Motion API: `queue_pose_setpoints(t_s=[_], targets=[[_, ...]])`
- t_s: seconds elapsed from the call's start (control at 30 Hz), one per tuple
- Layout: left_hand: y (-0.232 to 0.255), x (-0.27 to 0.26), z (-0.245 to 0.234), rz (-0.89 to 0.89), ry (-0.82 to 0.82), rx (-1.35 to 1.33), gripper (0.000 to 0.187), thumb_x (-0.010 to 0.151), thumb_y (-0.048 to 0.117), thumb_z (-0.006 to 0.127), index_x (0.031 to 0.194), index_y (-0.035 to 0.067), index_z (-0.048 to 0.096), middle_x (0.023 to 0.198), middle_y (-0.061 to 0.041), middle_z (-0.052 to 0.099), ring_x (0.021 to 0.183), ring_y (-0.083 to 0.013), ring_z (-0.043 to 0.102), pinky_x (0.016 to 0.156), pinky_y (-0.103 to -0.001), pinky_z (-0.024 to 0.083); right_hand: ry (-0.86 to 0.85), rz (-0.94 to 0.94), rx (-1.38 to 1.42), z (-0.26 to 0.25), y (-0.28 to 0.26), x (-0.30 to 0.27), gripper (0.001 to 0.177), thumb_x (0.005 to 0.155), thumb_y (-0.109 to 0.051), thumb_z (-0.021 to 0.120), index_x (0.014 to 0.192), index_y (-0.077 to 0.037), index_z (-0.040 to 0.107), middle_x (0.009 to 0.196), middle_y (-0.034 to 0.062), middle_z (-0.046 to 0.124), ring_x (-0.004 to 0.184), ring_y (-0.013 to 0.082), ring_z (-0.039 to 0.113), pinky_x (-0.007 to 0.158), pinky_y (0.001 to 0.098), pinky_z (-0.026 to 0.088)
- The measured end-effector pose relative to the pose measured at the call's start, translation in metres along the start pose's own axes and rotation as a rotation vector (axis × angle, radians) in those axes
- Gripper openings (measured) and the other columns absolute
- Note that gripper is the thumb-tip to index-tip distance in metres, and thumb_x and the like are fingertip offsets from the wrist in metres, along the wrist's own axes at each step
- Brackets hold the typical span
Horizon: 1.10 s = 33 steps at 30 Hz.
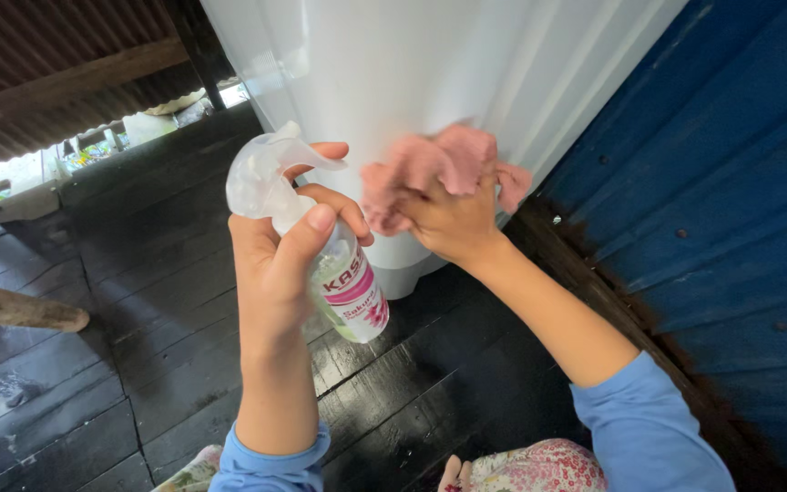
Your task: The person cleans the lower side of a white refrigerator using a spray bottle and a pink cloth. They repeatedly spray the surface and wipe it down while sitting on the floor.
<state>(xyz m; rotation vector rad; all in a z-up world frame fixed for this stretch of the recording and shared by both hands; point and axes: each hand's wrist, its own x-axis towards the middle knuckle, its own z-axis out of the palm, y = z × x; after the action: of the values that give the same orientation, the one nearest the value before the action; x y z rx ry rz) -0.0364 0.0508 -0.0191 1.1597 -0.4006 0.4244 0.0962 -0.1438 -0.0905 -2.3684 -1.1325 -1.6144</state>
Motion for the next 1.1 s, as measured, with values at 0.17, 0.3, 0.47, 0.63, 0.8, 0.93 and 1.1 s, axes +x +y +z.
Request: queue_pose_setpoints(t_s=[0.17,0.3,0.47,0.63,0.8,0.93,1.1], targets=[[0.000,-0.003,-0.005,0.083,0.066,-0.071,0.056,0.094,0.021,0.072,0.137,-0.010,0.052,0.127,-0.020,0.064,0.080,-0.0224,0.071,0.067,-0.034,0.057,-0.088,-0.054,0.006,-0.021,-0.005,0.057,0.046,0.106,-0.047,0.063,0.146,-0.024,0.063,0.159,0.0111,0.046,0.140,0.0355,0.052,0.117,0.0698,0.004],[0.000,-0.010,-0.015,0.082,0.067,-0.077,0.056,0.097,0.021,0.072,0.138,-0.012,0.053,0.119,-0.022,0.067,0.080,-0.0225,0.071,0.070,-0.034,0.059,-0.061,-0.065,0.002,-0.051,0.011,0.109,0.040,0.106,-0.035,0.066,0.144,-0.023,0.068,0.150,-0.0023,0.054,0.125,0.0307,0.056,0.108,0.0720,0.016],[-0.001,-0.014,-0.022,0.089,0.089,-0.077,0.056,0.099,0.023,0.073,0.137,-0.014,0.053,0.091,-0.021,0.070,0.076,-0.0225,0.070,0.071,-0.031,0.056,0.020,-0.149,0.009,-0.037,0.007,0.102,0.041,0.100,-0.024,0.062,0.139,-0.013,0.065,0.147,0.0096,0.051,0.134,0.0331,0.048,0.111,0.0582,0.023],[0.000,-0.018,-0.021,0.072,0.094,-0.059,0.057,0.099,0.024,0.072,0.138,-0.012,0.054,0.089,-0.019,0.070,0.076,-0.0220,0.070,0.071,-0.031,0.056,-0.090,-0.405,-0.344,-0.003,-0.023,0.035,0.041,0.105,-0.037,0.057,0.138,-0.016,0.068,0.151,0.0075,0.057,0.153,0.0223,0.036,0.125,0.0571,0.005],[0.003,-0.022,-0.024,0.066,0.071,-0.011,0.055,0.098,0.024,0.071,0.139,-0.010,0.056,0.090,-0.019,0.070,0.076,-0.0208,0.069,0.071,-0.031,0.057,-0.213,-0.512,-0.244,0.013,-0.029,-0.041,0.037,0.101,-0.041,0.054,0.129,-0.023,0.070,0.142,-0.0044,0.064,0.147,0.0107,0.043,0.127,0.0585,-0.006],[0.006,-0.025,-0.028,0.056,0.100,-0.003,0.053,0.096,0.023,0.070,0.134,-0.011,0.056,0.092,-0.018,0.070,0.076,-0.0209,0.070,0.070,-0.031,0.057,-0.241,-0.491,-0.199,0.015,-0.006,-0.058,0.025,0.099,-0.038,0.060,0.121,-0.032,0.069,0.137,-0.0094,0.065,0.141,0.0068,0.050,0.123,0.0664,-0.008],[0.001,-0.027,-0.038,0.042,0.089,-0.022,0.055,0.098,0.023,0.071,0.140,-0.010,0.056,0.085,-0.019,0.070,0.076,-0.0207,0.070,0.073,-0.030,0.057,-0.047,-0.307,-0.213,-0.004,0.026,0.008,0.035,0.109,-0.051,0.061,0.136,-0.030,0.072,0.145,-0.0023,0.066,0.135,0.0195,0.056,0.119,0.0668,-0.008]])
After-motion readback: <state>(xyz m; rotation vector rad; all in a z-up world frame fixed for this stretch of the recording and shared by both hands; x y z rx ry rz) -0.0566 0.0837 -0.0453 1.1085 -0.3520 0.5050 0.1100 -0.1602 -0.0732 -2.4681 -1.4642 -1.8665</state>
